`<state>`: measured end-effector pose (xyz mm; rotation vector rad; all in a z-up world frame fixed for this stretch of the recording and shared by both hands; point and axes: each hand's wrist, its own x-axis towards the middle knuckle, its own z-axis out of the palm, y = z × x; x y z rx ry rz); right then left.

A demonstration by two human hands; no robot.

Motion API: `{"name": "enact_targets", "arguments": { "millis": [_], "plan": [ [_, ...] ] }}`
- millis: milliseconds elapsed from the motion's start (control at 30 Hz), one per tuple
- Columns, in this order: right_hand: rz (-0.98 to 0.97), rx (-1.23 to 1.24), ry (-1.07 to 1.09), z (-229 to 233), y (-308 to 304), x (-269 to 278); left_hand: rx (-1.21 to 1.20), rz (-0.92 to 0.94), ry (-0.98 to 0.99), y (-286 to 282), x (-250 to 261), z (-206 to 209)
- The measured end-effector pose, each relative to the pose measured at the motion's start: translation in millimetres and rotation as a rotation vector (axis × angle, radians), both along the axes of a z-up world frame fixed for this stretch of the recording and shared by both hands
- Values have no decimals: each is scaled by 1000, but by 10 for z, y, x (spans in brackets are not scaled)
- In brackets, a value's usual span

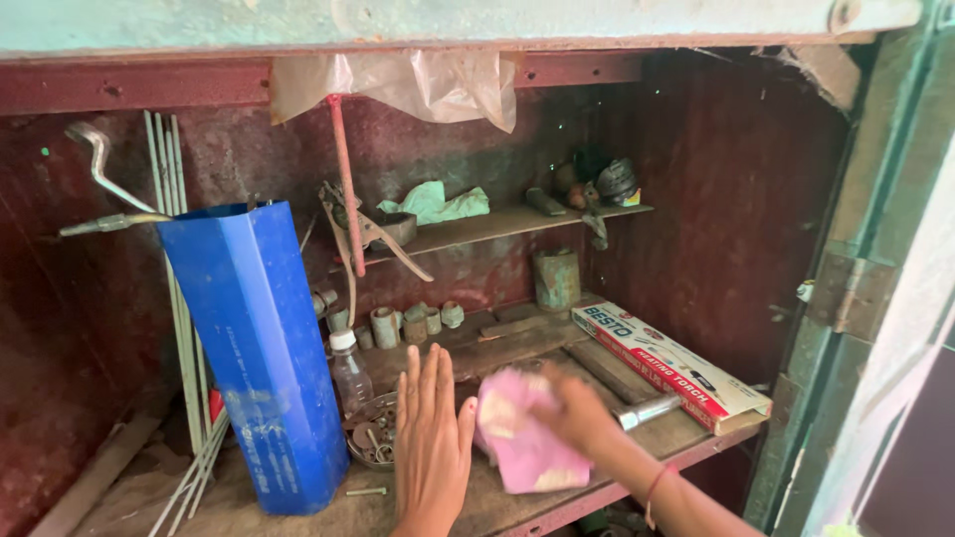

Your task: The person wipes a metal shelf and workbench with a pink cloth, then picks up and places small metal parts, a plastic bottle, and a blue box onto the shelf. The person continues wiping the shelf and workbench while moving items around.

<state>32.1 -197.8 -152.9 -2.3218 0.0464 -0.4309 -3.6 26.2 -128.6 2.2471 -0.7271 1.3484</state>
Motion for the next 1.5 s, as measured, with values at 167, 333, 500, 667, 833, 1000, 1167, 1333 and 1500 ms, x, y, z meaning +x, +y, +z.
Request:
{"name": "enact_targets", "arguments": {
  "millis": [167,333,500,667,833,1000,1167,1333,1500],
  "plan": [
    [-72,-303,-770,639,-110,-359,-20,67,15,-3,-31,24],
    [-63,-535,-639,535,213,-457,-32,81,2,12,-32,62],
    [-105,-392,-60,37,327,-435,-59,50,7,29,-21,31],
    [50,-300,-365,-63,345,-521,-56,75,35,30,-22,26],
    [108,-319,-462,-41,439,-623,-58,83,37,45,-24,16],
    [68,-359,-180,82,506,-648,-67,78,47,46,-21,10],
    [126,-469,-142,103,550,-744,-68,108,51,28,2,27],
    [269,-299,-273,93,466,-709,-69,123,59,13,56,-9],
    [-43,-596,-384,247,252,-489,-35,159,51,-1,112,-116]
  ]
}}
